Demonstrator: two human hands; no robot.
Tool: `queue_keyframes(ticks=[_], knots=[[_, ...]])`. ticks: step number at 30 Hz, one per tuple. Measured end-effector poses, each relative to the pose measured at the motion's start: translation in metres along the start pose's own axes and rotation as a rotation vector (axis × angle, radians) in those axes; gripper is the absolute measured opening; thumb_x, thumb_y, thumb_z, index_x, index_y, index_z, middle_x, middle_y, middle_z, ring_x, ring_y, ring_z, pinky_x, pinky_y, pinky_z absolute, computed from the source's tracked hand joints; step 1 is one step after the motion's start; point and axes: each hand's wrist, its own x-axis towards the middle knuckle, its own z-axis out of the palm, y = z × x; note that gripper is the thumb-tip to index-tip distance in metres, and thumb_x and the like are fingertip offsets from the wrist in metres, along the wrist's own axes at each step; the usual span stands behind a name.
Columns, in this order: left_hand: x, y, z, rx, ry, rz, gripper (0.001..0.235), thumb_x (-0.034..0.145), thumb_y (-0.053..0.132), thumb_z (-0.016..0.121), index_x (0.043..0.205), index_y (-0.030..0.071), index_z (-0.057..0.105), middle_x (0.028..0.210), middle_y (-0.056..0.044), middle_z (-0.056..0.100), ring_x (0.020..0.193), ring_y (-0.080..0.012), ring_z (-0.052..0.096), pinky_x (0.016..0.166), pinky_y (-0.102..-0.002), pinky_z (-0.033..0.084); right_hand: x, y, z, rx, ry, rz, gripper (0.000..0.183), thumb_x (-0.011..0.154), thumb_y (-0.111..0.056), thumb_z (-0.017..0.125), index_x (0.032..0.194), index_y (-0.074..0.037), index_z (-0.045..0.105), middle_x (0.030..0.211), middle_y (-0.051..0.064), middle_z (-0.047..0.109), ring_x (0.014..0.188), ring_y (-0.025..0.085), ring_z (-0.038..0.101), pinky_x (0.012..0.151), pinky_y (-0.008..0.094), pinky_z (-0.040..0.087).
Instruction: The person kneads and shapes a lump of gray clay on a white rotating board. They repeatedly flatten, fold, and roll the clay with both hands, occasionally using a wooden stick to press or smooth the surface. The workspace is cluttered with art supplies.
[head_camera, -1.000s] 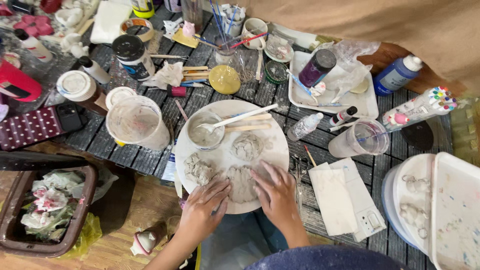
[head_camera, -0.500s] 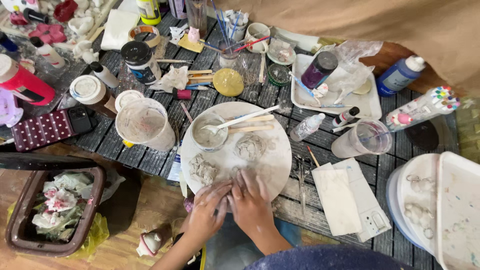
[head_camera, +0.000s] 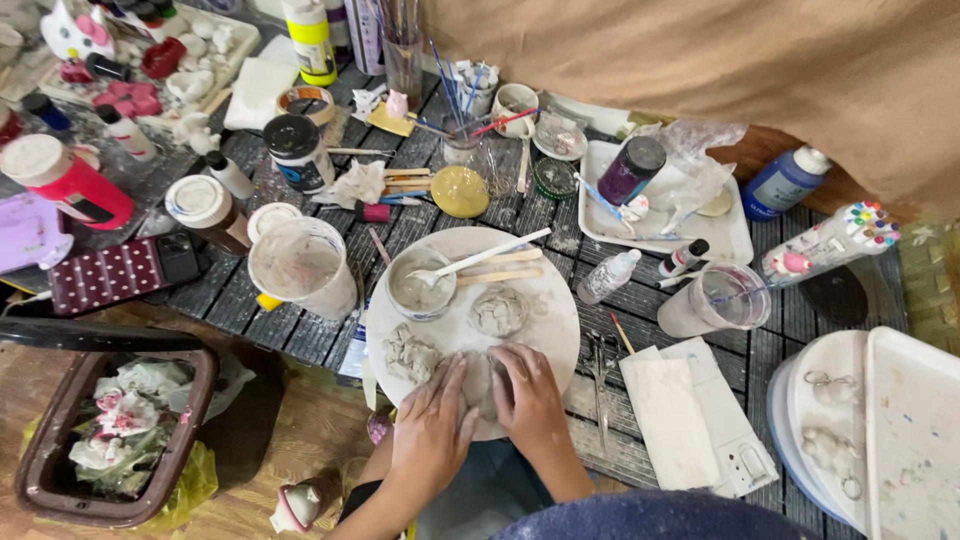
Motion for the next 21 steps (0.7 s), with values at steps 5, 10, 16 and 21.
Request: queue_keyframes(ticks=[5, 10, 16, 21], knots=[[0.009, 0.002, 0.011, 0.012, 0.011, 0.019, 0.058, 0.092, 0.032, 0.065, 0.141, 0.004, 0.048, 0.147, -0.016, 0.054, 0.138, -0.0321, 0.048, 0.104, -0.045, 0.039, -0.008, 0.004, 0.007, -0.037, 0.015, -0.029, 0.042, 0.088, -0.002, 0.066, 0.13, -0.005, 0.062, 0.13, 0.014, 0.062, 0.118, 0.036, 0.059, 0.103, 0.045, 0.048], [0.013, -0.014, 0.012, -0.021, -0.023, 0.064, 0.058, 0.091, 0.03, 0.066, 0.137, -0.004, 0.054, 0.145, -0.019, 0.053, 0.132, -0.0339, 0.049, 0.099, -0.047, 0.042, -0.012, 0.01, 0.008, -0.099, -0.058, -0.019, 0.052, 0.079, 0.002, 0.064, 0.13, -0.006, 0.065, 0.132, 0.013, 0.06, 0.122, 0.036, 0.054, 0.106, 0.047, 0.043], [0.016, -0.018, 0.004, -0.014, -0.002, 0.151, 0.036, 0.091, 0.028, 0.069, 0.116, 0.004, 0.058, 0.148, -0.016, 0.054, 0.135, -0.0317, 0.051, 0.098, -0.046, 0.042, -0.007, 0.009, 0.01, -0.11, -0.065, 0.016, 0.05, 0.074, 0.003, 0.061, 0.121, -0.01, 0.07, 0.131, 0.011, 0.061, 0.123, 0.037, 0.051, 0.109, 0.049, 0.039], [0.014, -0.01, 0.0, -0.057, 0.015, 0.112, 0.051, 0.09, 0.028, 0.071, 0.131, 0.0, 0.056, 0.149, -0.015, 0.053, 0.138, -0.0321, 0.048, 0.104, -0.045, 0.041, -0.008, 0.011, 0.01, -0.01, 0.04, 0.042, 0.045, 0.081, 0.002, 0.057, 0.126, -0.003, 0.064, 0.133, 0.014, 0.06, 0.125, 0.039, 0.053, 0.11, 0.049, 0.04]])
